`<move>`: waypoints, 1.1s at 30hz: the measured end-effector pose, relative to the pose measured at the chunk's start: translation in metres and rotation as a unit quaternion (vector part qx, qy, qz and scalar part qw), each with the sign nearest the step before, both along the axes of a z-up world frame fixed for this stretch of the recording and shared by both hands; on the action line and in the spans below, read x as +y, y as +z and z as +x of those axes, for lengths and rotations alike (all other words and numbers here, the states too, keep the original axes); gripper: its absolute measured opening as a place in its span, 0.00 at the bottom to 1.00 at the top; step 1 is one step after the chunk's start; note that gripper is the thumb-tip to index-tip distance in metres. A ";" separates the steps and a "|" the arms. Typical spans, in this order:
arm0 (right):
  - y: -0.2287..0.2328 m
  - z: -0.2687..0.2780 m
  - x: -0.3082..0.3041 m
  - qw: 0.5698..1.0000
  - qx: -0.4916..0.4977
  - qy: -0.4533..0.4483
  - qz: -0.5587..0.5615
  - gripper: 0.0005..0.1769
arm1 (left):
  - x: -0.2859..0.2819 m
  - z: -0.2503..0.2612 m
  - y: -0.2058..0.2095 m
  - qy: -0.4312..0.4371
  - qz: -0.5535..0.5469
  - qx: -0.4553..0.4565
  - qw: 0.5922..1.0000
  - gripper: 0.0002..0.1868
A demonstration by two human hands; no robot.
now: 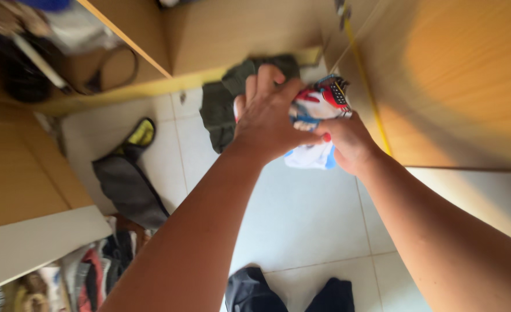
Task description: The person folds various clothing items, including t-shirts, shorts, and pants, and places them into a wooden wardrobe. The person handles each item individually, folding them neatly before stacking them on a shelf.
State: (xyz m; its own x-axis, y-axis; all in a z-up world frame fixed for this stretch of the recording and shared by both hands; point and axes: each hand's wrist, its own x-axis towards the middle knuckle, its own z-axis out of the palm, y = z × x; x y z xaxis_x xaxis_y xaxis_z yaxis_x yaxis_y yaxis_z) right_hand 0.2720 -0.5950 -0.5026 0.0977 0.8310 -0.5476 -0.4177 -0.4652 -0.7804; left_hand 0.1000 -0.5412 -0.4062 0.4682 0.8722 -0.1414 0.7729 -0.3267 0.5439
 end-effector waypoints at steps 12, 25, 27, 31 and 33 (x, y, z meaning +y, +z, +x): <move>0.173 0.002 0.032 0.966 -0.230 0.110 0.038 0.17 | 0.016 -0.022 0.174 0.121 -0.340 -0.141 0.922 0.25; 0.325 -0.015 0.064 0.985 -0.169 0.025 0.009 0.38 | 0.034 -0.082 0.305 0.190 -0.528 -0.596 0.575 0.27; 0.360 -0.030 0.057 0.990 0.096 0.103 -0.019 0.41 | 0.037 -0.082 0.319 0.157 -0.522 -0.630 0.553 0.27; 0.418 -0.044 0.052 0.962 0.148 0.184 0.138 0.49 | 0.040 -0.077 0.344 0.076 -0.517 -0.689 0.501 0.28; 0.434 -0.046 0.048 0.934 0.278 0.187 0.125 0.55 | 0.039 -0.073 0.354 0.050 -0.527 -0.707 0.468 0.29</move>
State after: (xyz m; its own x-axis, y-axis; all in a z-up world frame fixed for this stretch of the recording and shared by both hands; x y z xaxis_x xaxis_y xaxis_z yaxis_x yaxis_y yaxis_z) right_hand 0.2263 -0.5468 -0.0684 -0.4665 0.8586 -0.2125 -0.6354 -0.4924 -0.5948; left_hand 0.0274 -0.5023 -0.0524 0.7080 0.6944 -0.1287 -0.6218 0.6994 0.3525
